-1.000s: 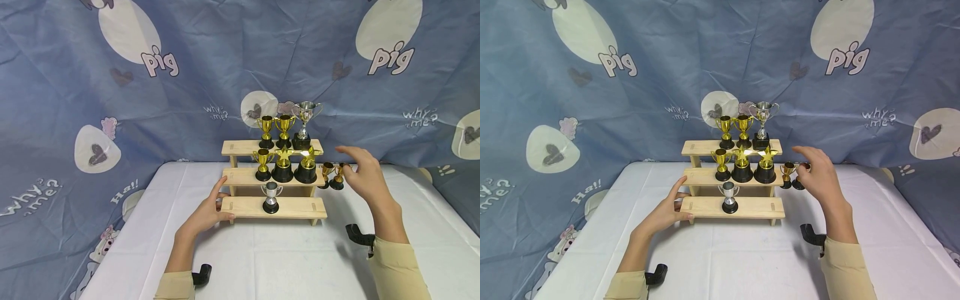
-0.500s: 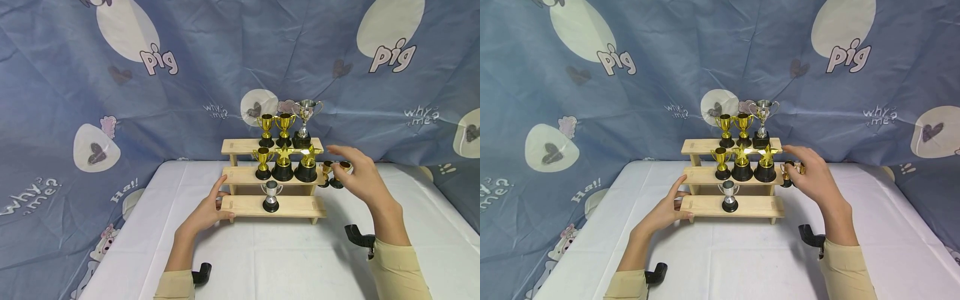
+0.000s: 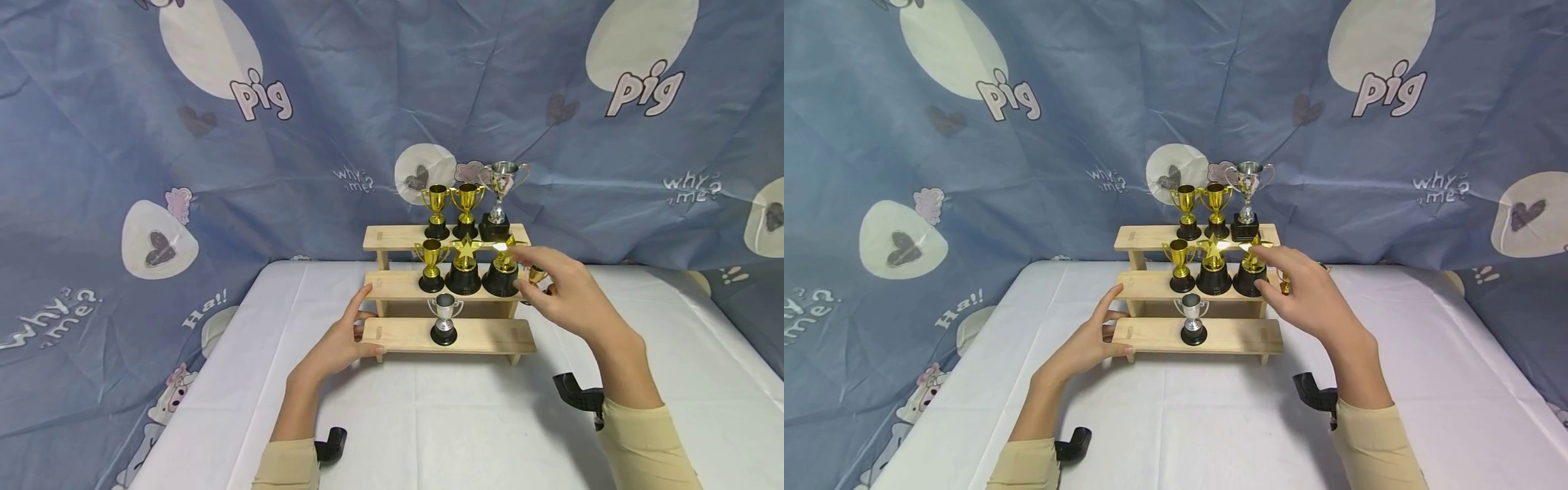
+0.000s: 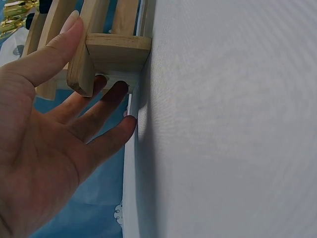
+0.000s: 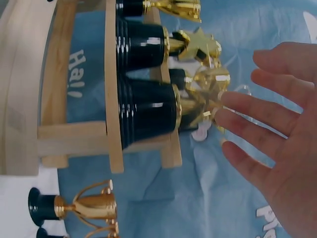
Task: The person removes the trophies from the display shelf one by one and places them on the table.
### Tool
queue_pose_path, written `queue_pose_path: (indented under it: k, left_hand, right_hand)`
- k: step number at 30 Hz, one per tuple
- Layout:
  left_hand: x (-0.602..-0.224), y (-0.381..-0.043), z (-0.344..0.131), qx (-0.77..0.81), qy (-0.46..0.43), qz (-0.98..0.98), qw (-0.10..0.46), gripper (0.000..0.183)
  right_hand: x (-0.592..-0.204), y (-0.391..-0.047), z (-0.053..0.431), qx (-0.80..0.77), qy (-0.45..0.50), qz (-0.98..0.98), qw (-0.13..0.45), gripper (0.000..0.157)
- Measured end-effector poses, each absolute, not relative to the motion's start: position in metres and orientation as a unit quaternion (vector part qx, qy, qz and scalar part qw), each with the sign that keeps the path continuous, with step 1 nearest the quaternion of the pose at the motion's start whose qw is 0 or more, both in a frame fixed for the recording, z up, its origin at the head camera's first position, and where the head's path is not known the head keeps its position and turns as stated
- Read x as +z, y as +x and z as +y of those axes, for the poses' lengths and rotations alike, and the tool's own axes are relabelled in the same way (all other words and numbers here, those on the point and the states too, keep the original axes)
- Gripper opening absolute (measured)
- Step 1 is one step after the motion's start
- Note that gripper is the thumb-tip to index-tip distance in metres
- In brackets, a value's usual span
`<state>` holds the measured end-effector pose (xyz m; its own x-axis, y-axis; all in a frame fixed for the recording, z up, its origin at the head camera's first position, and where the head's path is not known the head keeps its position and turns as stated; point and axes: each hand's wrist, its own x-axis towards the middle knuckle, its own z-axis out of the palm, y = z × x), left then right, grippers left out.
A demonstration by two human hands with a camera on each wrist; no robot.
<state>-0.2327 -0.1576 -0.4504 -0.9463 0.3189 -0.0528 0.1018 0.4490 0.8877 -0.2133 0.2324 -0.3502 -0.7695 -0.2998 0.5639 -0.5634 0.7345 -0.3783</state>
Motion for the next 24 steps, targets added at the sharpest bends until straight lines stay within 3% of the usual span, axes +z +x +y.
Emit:
queue_pose_path:
  k: [24]
  left_hand:
    - [-0.452,-0.233,-0.159,0.513,0.129,0.842,0.104,0.115]
  right_hand:
    - [-0.363,-0.214,0.189,0.247,0.266,-0.918,0.160,0.067]
